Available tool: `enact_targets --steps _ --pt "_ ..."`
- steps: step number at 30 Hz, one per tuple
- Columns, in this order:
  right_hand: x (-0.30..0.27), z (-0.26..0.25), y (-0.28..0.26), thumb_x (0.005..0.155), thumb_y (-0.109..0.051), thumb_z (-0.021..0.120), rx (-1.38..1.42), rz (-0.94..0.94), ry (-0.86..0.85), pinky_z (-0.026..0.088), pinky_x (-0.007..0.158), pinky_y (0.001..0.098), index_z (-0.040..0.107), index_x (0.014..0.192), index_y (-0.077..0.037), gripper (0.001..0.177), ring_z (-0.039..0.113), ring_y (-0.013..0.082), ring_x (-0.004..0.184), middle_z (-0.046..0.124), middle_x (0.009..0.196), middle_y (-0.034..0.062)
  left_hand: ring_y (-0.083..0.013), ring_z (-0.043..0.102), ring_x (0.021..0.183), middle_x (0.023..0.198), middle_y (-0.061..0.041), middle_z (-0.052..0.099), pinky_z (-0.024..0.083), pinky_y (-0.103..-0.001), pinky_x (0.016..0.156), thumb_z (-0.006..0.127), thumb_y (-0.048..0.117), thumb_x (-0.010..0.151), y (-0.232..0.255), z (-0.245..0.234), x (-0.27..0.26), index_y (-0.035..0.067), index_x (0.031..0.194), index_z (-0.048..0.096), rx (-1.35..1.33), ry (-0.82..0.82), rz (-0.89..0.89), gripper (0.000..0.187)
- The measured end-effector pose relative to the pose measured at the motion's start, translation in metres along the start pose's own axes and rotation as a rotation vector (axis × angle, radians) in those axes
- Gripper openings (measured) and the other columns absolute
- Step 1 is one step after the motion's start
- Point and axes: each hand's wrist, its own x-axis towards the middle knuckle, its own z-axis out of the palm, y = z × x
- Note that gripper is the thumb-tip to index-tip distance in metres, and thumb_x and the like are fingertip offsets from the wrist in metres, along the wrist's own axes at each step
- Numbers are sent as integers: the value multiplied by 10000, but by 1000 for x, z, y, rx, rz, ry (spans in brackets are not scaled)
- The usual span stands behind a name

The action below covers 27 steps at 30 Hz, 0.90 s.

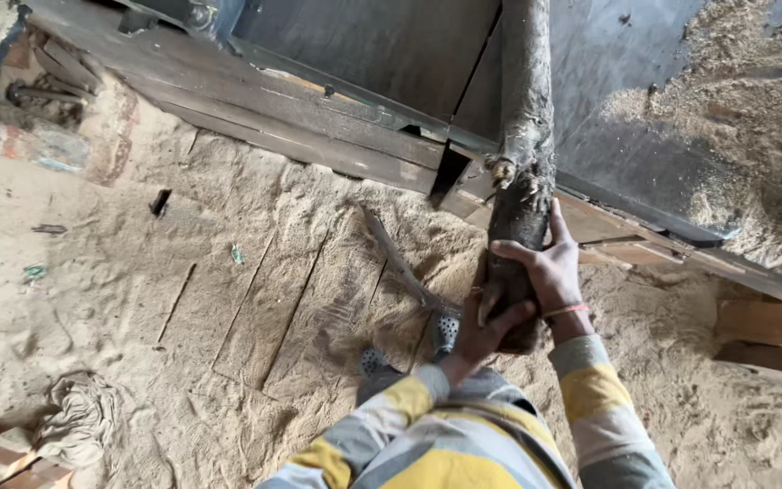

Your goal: The person feeds multiple branches and logs into a vertical bandsaw, guiding them through the blade with both hands. The person repeatedly repositions and rotates the wood to continue cutting, producing sawdust and cut pieces.

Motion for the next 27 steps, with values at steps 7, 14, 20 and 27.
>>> enact_targets --steps 7,14,20,27 --pt "45 -3 -8 565 -94 905 119 -22 -16 665 829 354 302 1564 -43 1168 744 240 1008 691 1245 108 -210 714 1020 1135 -124 738 597 -358 915 881 310 777 2 5 46 -11 1233 676 -136 68 -48 594" --pt "107 13 -40 608 -151 906 42 -135 19 653 886 356 489 1474 -14 971 730 255 1015 705 1227 145 -254 710 1053 1212 -145 688 621 -376 945 861 362 756 25 -5 128 23 1357 587 -216 46 -65 743" --pt "196 65 -30 601 -210 990 -42 -246 349 571 959 343 498 1418 -47 968 706 246 1073 701 1247 136 -379 541 1238 1372 -247 532 511 -508 1056 890 519 793 4 -56 183 14 1493 436 242 269 171 976" --pt "231 139 3 739 -437 1030 -284 -249 329 549 1009 370 650 1336 -19 822 711 274 1124 738 1235 166 -343 557 1278 1362 -229 537 541 -488 1014 766 625 762 36 -171 235 86 1497 461 825 343 29 961"
